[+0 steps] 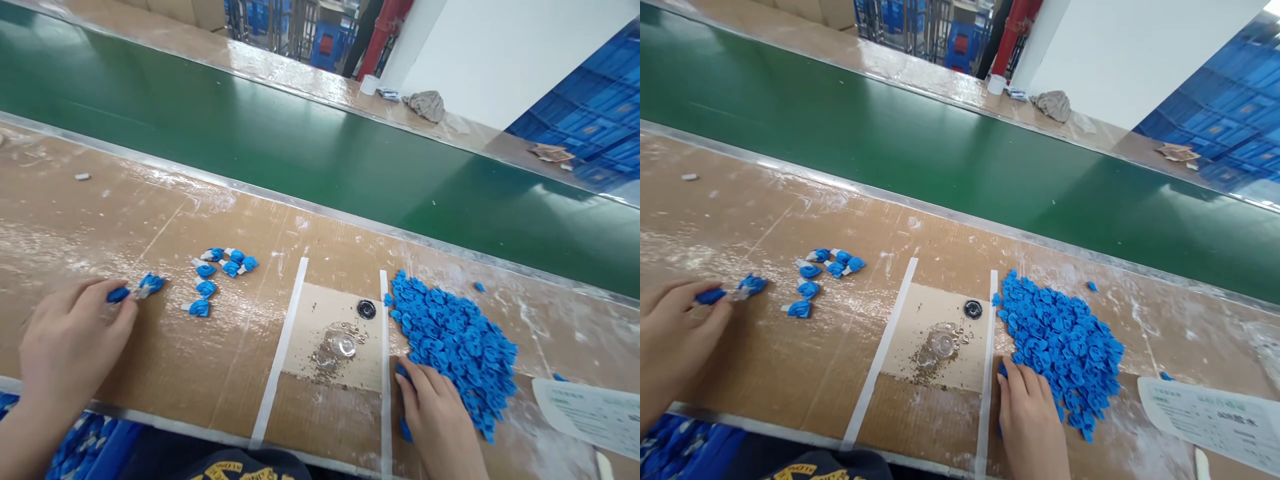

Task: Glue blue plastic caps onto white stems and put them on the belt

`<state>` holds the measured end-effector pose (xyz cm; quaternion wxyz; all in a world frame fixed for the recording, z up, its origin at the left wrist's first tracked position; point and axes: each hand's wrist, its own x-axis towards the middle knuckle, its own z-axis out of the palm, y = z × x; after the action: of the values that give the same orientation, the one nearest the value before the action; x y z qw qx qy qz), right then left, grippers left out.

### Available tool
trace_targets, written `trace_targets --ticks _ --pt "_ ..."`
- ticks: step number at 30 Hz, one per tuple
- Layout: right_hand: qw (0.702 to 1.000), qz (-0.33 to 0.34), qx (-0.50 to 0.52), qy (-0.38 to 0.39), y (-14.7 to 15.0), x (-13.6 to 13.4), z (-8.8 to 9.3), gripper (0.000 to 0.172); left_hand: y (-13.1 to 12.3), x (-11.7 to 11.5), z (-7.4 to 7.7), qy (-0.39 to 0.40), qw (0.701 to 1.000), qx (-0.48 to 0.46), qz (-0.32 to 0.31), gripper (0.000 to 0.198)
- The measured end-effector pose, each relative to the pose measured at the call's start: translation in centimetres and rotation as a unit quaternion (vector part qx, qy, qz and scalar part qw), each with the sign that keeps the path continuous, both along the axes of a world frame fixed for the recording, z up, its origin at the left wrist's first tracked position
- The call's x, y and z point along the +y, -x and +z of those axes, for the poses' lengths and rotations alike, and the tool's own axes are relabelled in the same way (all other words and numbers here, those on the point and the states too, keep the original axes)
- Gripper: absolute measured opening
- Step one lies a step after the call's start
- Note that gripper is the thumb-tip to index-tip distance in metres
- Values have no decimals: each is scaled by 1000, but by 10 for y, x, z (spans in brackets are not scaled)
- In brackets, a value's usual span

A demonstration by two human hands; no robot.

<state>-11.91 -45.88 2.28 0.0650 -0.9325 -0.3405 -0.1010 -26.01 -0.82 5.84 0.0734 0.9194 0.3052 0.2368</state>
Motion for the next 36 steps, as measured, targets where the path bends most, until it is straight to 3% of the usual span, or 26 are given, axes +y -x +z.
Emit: trace_targets --ticks 3,5,11,13,15,17,20,24,30,36 --pt "999 -4 2 -38 -4 3 -2 44 0 -1 7 -100 993 66 -10 23" --pt "995 -35 14 -90 -5 7 -2 44 -1 -8 10 -114 988 82 -58 24" --pt "942 -156 197 -222 -12 14 -6 42 -9 -23 -4 -14 959 66 -275 23" --pt "922 -191 227 -248 -15 13 -5 44 -10 -23 -10 13 952 89 -292 24" --pt "923 -195 211 -256 -17 13 -1 43 -11 -23 -14 26 953 94 -287 24" --pt "942 -162 162 -243 -17 12 6 37 -11 -23 -18 35 955 85 -282 24" --pt "976 -55 84 -194 -17 10 13 27 -11 -28 -23 57 957 56 -278 25" --pt "990 73 28 -116 -19 5 9 25 -19 -48 -22 117 946 34 -302 24" --pt "990 133 -29 -37 -24 0 0 33 -30 -89 -12 203 911 11 -358 17" --pt "982 179 -56 -29 -30 8 11 30 -34 -112 -2 309 865 38 -395 15"
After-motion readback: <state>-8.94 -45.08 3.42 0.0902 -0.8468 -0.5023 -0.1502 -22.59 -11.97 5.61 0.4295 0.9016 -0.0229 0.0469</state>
